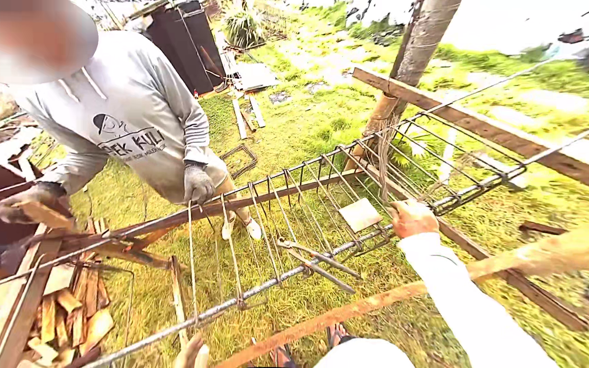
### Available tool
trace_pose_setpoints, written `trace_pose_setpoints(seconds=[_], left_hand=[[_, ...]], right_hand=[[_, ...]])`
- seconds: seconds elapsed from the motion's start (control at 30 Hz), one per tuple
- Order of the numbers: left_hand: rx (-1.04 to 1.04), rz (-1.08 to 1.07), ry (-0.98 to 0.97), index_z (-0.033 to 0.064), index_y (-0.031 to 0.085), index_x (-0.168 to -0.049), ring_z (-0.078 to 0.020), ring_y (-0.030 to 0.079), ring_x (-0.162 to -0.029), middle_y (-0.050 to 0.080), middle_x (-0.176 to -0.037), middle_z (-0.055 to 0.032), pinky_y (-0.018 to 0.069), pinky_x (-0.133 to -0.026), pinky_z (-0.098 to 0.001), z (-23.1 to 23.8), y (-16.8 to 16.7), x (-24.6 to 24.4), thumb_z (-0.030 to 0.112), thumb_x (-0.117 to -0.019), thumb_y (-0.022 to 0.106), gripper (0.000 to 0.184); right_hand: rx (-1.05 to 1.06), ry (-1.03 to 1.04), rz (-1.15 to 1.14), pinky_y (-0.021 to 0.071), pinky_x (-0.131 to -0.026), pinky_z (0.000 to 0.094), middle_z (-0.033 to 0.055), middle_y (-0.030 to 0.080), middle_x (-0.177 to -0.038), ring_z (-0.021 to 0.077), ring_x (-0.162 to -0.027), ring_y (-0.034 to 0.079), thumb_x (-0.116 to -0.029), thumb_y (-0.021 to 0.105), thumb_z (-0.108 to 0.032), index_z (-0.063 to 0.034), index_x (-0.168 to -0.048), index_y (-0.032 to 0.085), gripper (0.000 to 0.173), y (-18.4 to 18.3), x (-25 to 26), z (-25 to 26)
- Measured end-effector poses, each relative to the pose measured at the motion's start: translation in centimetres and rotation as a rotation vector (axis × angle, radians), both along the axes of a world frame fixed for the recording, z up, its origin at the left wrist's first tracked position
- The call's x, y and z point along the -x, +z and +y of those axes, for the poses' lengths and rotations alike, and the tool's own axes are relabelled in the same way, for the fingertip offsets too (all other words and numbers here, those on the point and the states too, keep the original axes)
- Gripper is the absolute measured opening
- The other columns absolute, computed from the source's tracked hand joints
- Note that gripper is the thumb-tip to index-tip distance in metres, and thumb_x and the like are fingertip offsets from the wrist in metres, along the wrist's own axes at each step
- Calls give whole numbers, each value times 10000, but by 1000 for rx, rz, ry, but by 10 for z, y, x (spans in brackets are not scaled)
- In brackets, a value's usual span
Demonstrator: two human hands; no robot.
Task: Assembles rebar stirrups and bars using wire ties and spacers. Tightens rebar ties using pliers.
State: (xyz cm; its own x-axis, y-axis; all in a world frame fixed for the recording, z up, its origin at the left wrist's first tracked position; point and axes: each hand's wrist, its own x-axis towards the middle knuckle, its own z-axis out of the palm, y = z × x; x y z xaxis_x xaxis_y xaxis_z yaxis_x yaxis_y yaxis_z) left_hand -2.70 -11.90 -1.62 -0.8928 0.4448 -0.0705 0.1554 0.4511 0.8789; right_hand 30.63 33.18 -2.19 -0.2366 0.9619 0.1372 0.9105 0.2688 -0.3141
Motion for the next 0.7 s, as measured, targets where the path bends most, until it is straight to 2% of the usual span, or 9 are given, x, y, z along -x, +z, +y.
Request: trace_pose_setpoints(seconds=[0.07, 0.2, 0.3, 0.37, 0.47, 0.53, 0.6, 0.67, 0.7], left_hand=[[-7, -6, -29, -116, 627, -1250, -220, 689, -1086, 672, -1208, -254, 561, -972, -356, 14, 8, -9, 49, -942, 625, 350], [-24, 20, -155, -36, 700, -1197, -225, 709, -1065, 711, -1164, -177, 588, -951, -391, 56, 36, -34, 57, -924, 643, 295], [-100, 17, -413, 6, 718, -1198, -193, 705, -1092, 720, -1182, -129, 584, -982, -368, 104, 61, -70, 77, -946, 654, 270], [-188, 23, -635, 6, 731, -1183, -207, 699, -1105, 728, -1168, -138, 565, -1007, -386, 141, 78, -100, 75, -945, 665, 257], [-362, 21, -952, -11, 741, -1170, -256, 692, -1113, 733, -1146, -169, 540, -1021, -421, 199, 85, -144, 66, -946, 664, 249], [-390, -161, -1053, -60, 687, -1235, -259, 697, -1098, 714, -1176, -205, 543, -1014, -410, 236, 83, -168, 79, -978, 640, 296], [-290, -419, -1064, -62, 583, -1370, -281, 672, -1164, 668, -1278, -231, 517, -1053, -430, 271, 82, -185, 140, -1032, 599, 395], [-216, -511, -1057, -44, 521, -1444, -328, 617, -1269, 619, -1366, -250, 454, -1124, -491, 302, 78, -200, 234, -1076, 533, 462], [-214, -527, -1035, -52, 537, -1429, -352, 596, -1288, 612, -1367, -266, 427, -1136, -519, 313, 78, -207, 252, -1090, 498, 457]], right_hand=[[1, 58, 10, 474, -1000, 689, 312, 651, -1254, 519, -1203, 606, -1024, 615, -153, 10, -1285, 669, 312, 7, -4, -1], [-29, 143, 56, 448, -1014, 711, 346, 639, -1224, 543, -1201, 591, -1010, 615, -107, 60, -1201, 681, 262, 26, -20, 1], [-130, 127, 137, 444, -1004, 712, 360, 643, -1188, 554, -1163, 604, -1021, 578, -145, 82, -1177, 673, 291, 50, -30, -18], [-207, 134, 167, 465, -995, 675, 345, 663, -1156, 541, -1133, 626, -1020, 567, -167, 75, -1162, 686, 305, 67, -26, -40], [-266, 216, 218, 527, -928, 620, 328, 683, -1090, 503, -1040, 672, -1005, 563, -115, 97, -1150, 674, 279, 74, -21, -62], [-237, 264, 263, 556, -881, 592, 316, 689, -1063, 463, -977, 695, -997, 570, -98, 112, -1144, 660, 271, 72, -22, -68], [-214, 299, 307, 585, -848, 547, 299, 694, -1043, 414, -924, 712, -993, 598, -98, 122, -1154, 648, 277, 67, -24, -74], [-211, 320, 342, 592, -844, 513, 298, 693, -1032, 384, -904, 714, -984, 606, -94, 135, -1162, 635, 291, 63, -24, -84], [-218, 321, 363, 595, -843, 484, 299, 692, -1025, 367, -894, 715, -982, 609, -85, 146, -1162, 630, 294, 60, -23, -91]])
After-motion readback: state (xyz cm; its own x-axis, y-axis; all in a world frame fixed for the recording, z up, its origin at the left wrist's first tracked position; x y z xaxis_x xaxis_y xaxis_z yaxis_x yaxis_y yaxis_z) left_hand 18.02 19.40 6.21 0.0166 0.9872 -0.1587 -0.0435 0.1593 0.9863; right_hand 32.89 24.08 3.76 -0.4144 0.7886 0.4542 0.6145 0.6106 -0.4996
